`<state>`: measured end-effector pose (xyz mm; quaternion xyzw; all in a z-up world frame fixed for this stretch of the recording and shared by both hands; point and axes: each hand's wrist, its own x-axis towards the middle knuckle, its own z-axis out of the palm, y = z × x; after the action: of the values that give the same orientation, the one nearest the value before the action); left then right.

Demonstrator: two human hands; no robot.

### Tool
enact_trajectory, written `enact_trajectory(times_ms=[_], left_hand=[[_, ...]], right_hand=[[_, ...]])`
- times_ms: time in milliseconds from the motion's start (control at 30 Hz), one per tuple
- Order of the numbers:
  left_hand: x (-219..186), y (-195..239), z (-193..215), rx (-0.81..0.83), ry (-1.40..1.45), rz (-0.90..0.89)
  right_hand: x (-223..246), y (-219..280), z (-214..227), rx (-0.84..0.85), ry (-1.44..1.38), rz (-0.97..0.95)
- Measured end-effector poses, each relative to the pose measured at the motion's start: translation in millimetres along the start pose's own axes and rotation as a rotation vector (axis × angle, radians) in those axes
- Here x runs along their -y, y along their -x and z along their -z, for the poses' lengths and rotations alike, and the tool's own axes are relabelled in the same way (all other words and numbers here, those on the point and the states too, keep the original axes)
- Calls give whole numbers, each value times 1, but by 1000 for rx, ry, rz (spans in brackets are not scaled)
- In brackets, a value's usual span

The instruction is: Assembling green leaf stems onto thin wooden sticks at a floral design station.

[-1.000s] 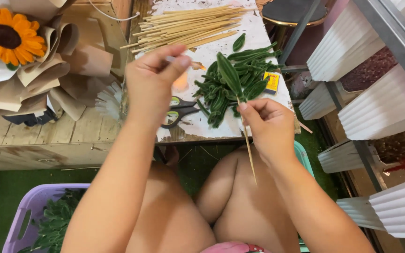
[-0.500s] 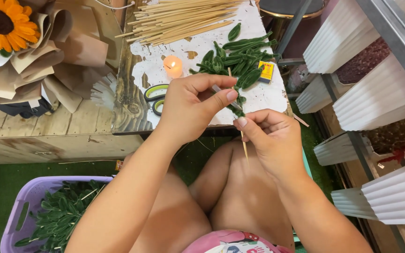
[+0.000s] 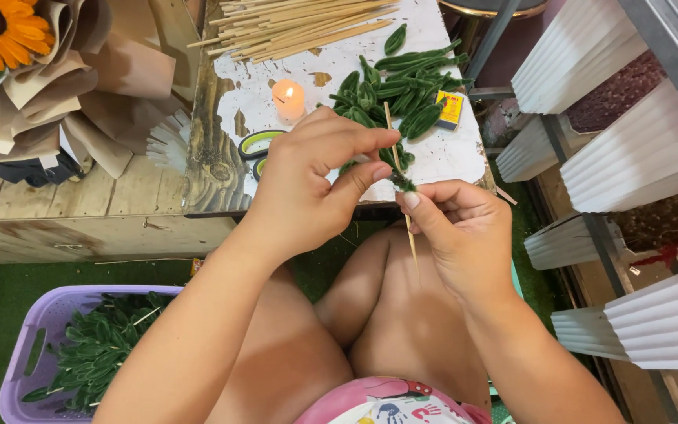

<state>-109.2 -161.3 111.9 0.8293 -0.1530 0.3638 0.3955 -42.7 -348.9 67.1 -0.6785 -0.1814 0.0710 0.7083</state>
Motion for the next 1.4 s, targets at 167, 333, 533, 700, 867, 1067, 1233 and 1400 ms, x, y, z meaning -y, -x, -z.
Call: enact_trajectory(times_ms=[167, 333, 533, 700, 867, 1067, 1233, 1400], left_hand=[[4, 6, -2, 4, -123, -156], [3, 9, -4, 10, -309, -329], [-4, 6, -1, -27, -580, -532], [24, 16, 4, -72, -480, -423], [14, 50, -27, -266, -268, -164], [20, 103, -113, -383, -203, -27], [12, 110, -148, -487, -141, 73], [15, 109, -163, -506, -61, 235]], right_hand=[[-1, 2, -1, 20, 6, 32], [-4, 2, -1, 29, 6, 53], [-10, 2, 1, 29, -11, 101], [-13, 0, 11, -51, -47, 60], [-38, -13, 30, -157, -183, 66], [-73, -21, 53, -240, -383, 70], [-79, -10, 53, -290, -472, -65], [-102, 6, 42, -255, -511, -307]])
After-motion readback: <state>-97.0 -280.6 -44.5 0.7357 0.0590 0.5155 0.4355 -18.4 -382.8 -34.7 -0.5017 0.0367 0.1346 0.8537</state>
